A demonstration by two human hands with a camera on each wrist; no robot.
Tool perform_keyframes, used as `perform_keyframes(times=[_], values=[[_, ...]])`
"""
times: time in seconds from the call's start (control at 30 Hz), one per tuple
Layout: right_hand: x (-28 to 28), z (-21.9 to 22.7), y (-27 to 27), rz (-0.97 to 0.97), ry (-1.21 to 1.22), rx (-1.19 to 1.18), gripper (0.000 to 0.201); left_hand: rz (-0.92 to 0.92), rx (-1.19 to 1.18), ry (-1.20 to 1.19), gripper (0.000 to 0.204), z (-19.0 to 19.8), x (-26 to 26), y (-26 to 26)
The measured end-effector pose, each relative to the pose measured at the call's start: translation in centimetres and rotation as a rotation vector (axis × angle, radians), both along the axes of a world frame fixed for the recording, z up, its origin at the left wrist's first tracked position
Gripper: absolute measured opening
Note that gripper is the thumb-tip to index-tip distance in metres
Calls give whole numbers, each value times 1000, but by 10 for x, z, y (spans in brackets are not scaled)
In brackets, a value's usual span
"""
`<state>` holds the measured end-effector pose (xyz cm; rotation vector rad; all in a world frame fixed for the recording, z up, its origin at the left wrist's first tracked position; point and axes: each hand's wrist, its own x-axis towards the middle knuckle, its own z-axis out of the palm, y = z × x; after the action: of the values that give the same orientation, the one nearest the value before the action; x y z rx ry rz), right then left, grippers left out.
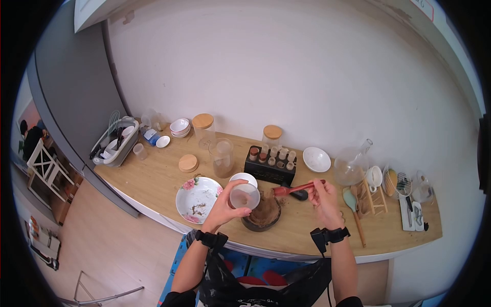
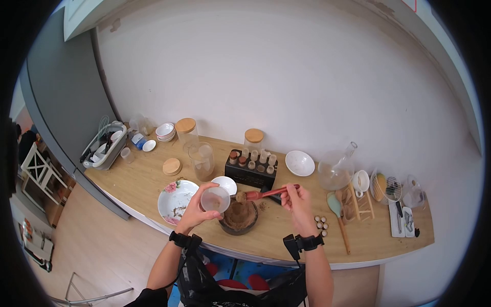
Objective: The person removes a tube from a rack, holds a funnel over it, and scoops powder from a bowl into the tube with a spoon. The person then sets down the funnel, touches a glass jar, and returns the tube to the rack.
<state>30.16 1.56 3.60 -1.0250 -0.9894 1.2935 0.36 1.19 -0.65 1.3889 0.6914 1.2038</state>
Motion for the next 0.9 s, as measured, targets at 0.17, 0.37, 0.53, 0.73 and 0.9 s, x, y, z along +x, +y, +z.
perform_keyframes(times=[0.17, 0.37, 0.53, 0.73, 0.9], values=[[-24, 56, -7, 31, -3, 65, 20, -11, -20, 0, 77, 0, -1, -1], [-52, 43, -16, 105, -139, 202, 20, -12, -58, -3, 76, 8, 0, -4], [-64, 39, -27, 162, -291, 348, 19, 8, -14, -20, 73, 7, 0, -4], [-69, 43, -36, 197, -404, 436, 16, 27, 35, 41, 72, 8, -1, -3], [-64, 39, -39, 243, -476, 556, 17, 14, 4, 15, 72, 11, 0, -4]])
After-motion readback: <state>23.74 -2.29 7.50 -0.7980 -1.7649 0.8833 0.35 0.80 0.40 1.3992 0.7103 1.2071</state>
